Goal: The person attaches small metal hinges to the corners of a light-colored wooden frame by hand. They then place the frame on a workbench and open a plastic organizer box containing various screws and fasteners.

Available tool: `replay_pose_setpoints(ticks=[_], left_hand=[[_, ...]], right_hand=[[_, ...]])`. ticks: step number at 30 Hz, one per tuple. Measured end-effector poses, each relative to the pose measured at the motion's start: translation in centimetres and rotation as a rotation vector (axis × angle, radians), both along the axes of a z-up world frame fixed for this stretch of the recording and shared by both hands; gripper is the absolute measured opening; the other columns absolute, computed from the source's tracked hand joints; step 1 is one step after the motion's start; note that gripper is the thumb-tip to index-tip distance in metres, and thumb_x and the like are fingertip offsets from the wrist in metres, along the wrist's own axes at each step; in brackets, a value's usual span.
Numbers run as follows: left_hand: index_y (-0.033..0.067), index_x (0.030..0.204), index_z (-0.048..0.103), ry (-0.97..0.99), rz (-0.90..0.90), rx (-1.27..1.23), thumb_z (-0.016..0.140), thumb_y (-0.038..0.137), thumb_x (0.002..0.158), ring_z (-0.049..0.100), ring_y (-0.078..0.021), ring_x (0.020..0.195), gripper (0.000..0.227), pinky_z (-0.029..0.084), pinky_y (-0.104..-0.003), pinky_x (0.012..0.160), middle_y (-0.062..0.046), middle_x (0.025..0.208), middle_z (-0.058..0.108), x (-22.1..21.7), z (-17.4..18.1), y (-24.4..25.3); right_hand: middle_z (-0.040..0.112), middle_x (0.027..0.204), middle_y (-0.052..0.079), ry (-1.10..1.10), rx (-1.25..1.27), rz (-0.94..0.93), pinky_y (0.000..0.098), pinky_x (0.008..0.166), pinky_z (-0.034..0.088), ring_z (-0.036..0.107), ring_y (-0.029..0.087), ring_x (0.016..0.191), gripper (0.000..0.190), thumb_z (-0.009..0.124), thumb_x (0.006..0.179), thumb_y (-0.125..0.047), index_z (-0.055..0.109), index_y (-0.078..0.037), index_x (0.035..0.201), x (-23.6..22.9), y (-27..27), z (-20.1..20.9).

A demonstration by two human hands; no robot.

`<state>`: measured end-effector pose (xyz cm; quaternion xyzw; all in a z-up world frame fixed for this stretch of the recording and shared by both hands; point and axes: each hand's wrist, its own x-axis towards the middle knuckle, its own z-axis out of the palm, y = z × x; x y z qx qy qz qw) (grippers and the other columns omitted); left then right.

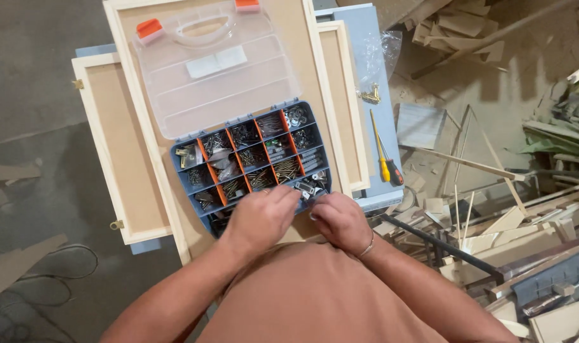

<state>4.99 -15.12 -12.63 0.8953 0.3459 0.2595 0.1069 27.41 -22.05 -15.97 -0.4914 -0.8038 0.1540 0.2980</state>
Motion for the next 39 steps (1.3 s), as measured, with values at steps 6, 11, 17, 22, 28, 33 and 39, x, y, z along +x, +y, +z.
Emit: replay_pose_setpoints(ticks=[6, 11, 17, 22, 28, 33, 39], left_hand=[[0.0218, 0.117, 0.064, 0.297, 0.069, 0.177, 0.056, 0.022, 0.088, 0.067, -0.0152, 0.052, 0.030, 0.052, -0.031, 0.043, 0.002, 0.097, 0.066, 3.6, -1.2, -1.0], [0.0199, 0.111, 0.066, 0.298, 0.054, 0.174, 0.059, 0.023, 0.086, 0.067, -0.0158, 0.055, 0.026, 0.053, -0.031, 0.043, 0.002, 0.093, 0.062, 4.2, -2.2, -1.1], [0.0192, 0.097, 0.065, 0.192, 0.015, 0.222, 0.060, 0.022, 0.084, 0.064, -0.0177, 0.060, 0.014, 0.051, -0.029, 0.049, 0.002, 0.083, 0.055, 2.9, -3.1, -0.9], [0.0168, 0.098, 0.066, 0.115, -0.041, 0.239, 0.057, 0.021, 0.090, 0.062, -0.0204, 0.069, 0.013, 0.051, -0.030, 0.057, 0.000, 0.081, 0.054, 1.8, -3.9, -1.8], [0.0137, 0.106, 0.074, -0.352, 0.082, -0.543, 0.073, 0.018, 0.088, 0.071, -0.0270, 0.079, 0.018, 0.058, -0.036, 0.070, -0.004, 0.090, 0.066, 0.4, 1.7, -2.4], [-0.0019, 0.104, 0.077, -0.859, 0.436, -1.448, 0.070, 0.003, 0.086, 0.073, -0.0199, 0.066, 0.020, 0.063, -0.031, 0.065, -0.010, 0.076, 0.067, -0.2, 0.2, -3.4], [0.0000, 0.095, 0.067, -1.082, 0.594, -1.778, 0.054, 0.008, 0.096, 0.070, -0.0203, 0.062, 0.015, 0.064, -0.035, 0.058, -0.011, 0.075, 0.063, -0.3, 0.6, -3.5]], right_hand=[[0.061, 0.096, 0.009, 1.266, -0.888, -0.470, 0.0273, 0.078, 0.051, 0.059, 0.014, 0.086, 0.030, 0.051, 0.095, -0.002, 0.054, -0.002, 0.125, 0.8, -1.4, 0.9], [0.069, 0.094, 0.013, 1.398, -0.982, -0.459, 0.0360, 0.073, 0.061, 0.073, 0.026, 0.087, 0.027, 0.051, 0.100, -0.015, 0.056, -0.001, 0.122, 2.4, -1.6, -1.7], [0.077, 0.100, 0.007, 0.341, -0.756, -0.569, 0.0381, 0.084, 0.058, 0.074, 0.023, 0.095, 0.025, 0.065, 0.095, -0.020, 0.074, -0.018, 0.118, 1.3, 0.5, 2.8], [0.077, 0.094, 0.006, -0.172, -0.379, -0.436, 0.0412, 0.079, 0.060, 0.074, 0.029, 0.086, 0.041, 0.061, 0.093, -0.018, 0.068, -0.023, 0.133, 0.4, -0.2, 3.5], [0.068, 0.068, 0.010, -0.518, -0.377, -0.322, 0.0500, 0.059, 0.058, 0.069, 0.033, 0.061, 0.050, 0.047, 0.098, -0.022, 0.048, -0.015, 0.148, -1.0, 0.2, 4.4], [0.072, 0.076, 0.012, -0.342, -0.562, -0.236, 0.0542, 0.068, 0.057, 0.071, 0.040, 0.076, 0.040, 0.048, 0.100, -0.028, 0.053, -0.020, 0.139, -1.2, 0.8, 4.7], [0.078, 0.093, 0.010, -0.203, -0.647, -0.257, 0.0508, 0.079, 0.059, 0.073, 0.038, 0.092, 0.047, 0.053, 0.098, -0.024, 0.054, -0.031, 0.145, -1.4, 0.6, 5.8]])
